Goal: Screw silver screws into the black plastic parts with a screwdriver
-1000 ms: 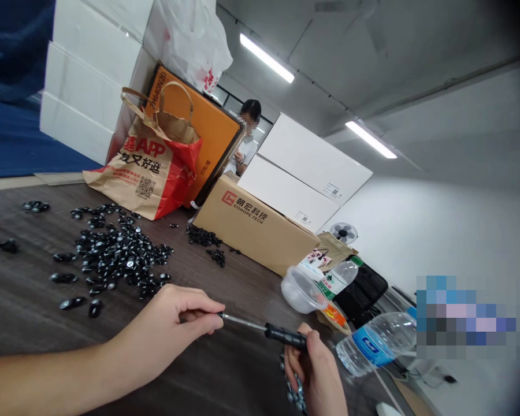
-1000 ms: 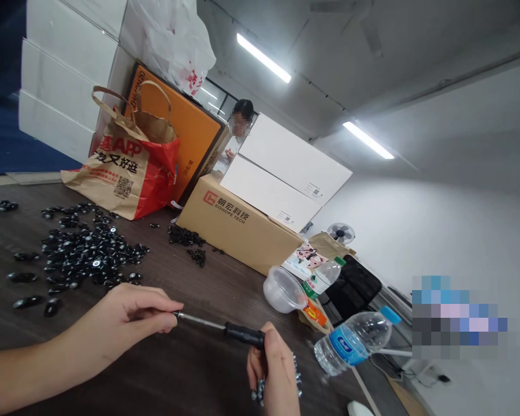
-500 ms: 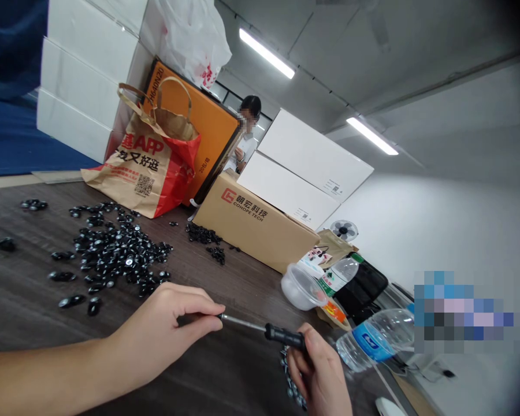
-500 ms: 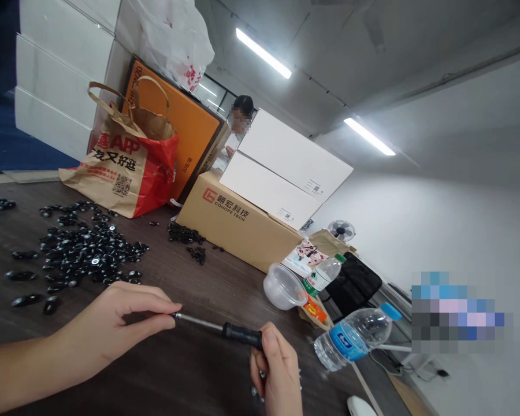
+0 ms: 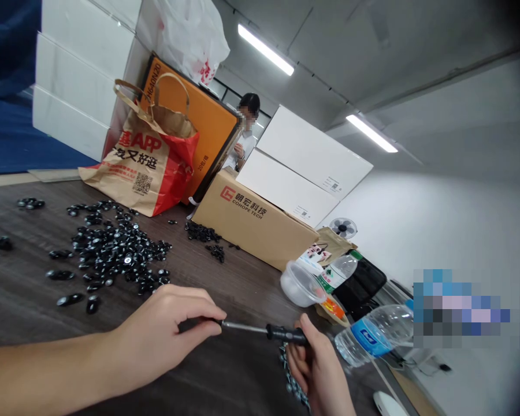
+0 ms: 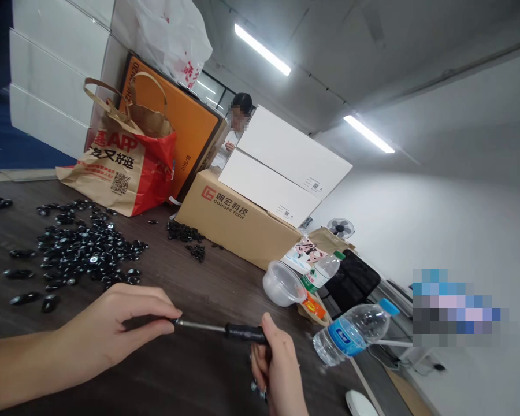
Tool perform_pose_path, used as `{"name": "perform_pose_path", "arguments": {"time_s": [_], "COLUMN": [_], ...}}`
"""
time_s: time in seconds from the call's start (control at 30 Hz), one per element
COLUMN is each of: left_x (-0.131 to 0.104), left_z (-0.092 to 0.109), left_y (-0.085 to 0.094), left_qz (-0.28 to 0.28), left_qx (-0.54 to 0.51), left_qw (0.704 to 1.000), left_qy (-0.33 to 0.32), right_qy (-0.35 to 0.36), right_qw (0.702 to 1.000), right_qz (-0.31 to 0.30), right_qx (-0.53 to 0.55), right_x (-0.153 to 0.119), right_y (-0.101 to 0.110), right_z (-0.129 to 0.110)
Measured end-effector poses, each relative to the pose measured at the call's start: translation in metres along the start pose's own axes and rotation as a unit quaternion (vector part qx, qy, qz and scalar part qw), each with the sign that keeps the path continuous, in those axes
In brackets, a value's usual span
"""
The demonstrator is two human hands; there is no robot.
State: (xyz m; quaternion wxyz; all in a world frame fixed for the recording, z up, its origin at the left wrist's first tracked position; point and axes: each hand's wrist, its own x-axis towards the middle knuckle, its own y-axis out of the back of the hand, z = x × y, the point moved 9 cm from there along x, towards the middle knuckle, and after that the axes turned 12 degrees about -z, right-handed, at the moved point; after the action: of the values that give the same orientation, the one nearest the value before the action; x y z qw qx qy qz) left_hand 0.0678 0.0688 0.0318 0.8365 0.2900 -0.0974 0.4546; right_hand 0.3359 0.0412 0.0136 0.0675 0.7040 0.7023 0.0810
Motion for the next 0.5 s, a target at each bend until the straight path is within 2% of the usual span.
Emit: {"name": "perform_pose_path", "arguments": {"time_s": [0.1,0.17,0.23,0.3,0.4,0.5], "left_x": [0.0,0.001,0.003,0.003,0.003,0.001], "left_z": [-0.013,-0.025,-0.033,-0.039,-0.041,-0.045], "left_y": [0.003,0.0,-0.008,-0.016,-0.021,-0.026], "left_qz": [0.019,0.015,-0.014,-0.039,-0.049,-0.052], "left_qx": [-0.039,-0.082,-0.122,-0.151,-0.158,-0.189], "left_qw": [0.997,0.989,0.98,0.972,0.972,0.964], "left_qy": [0.068,0.122,0.157,0.178,0.169,0.178], "right_qy": [-0.052,-0.073,-0.06,-0.026,0.017,0.028], "right_qw": [0.995,0.974,0.944,0.93,0.917,0.898], "right_qz": [-0.048,-0.106,-0.134,-0.111,-0.025,0.016], "right_qx": [-0.064,-0.188,-0.296,-0.35,-0.397,-0.438], "right_x": [0.002,0.003,0.004,0.008,0.014,0.02], "right_y": [-0.006,-0.019,-0.028,-0.023,0.007,0.035], "right_z": [0.005,0.008,0.006,-0.001,-0.016,-0.019]}}
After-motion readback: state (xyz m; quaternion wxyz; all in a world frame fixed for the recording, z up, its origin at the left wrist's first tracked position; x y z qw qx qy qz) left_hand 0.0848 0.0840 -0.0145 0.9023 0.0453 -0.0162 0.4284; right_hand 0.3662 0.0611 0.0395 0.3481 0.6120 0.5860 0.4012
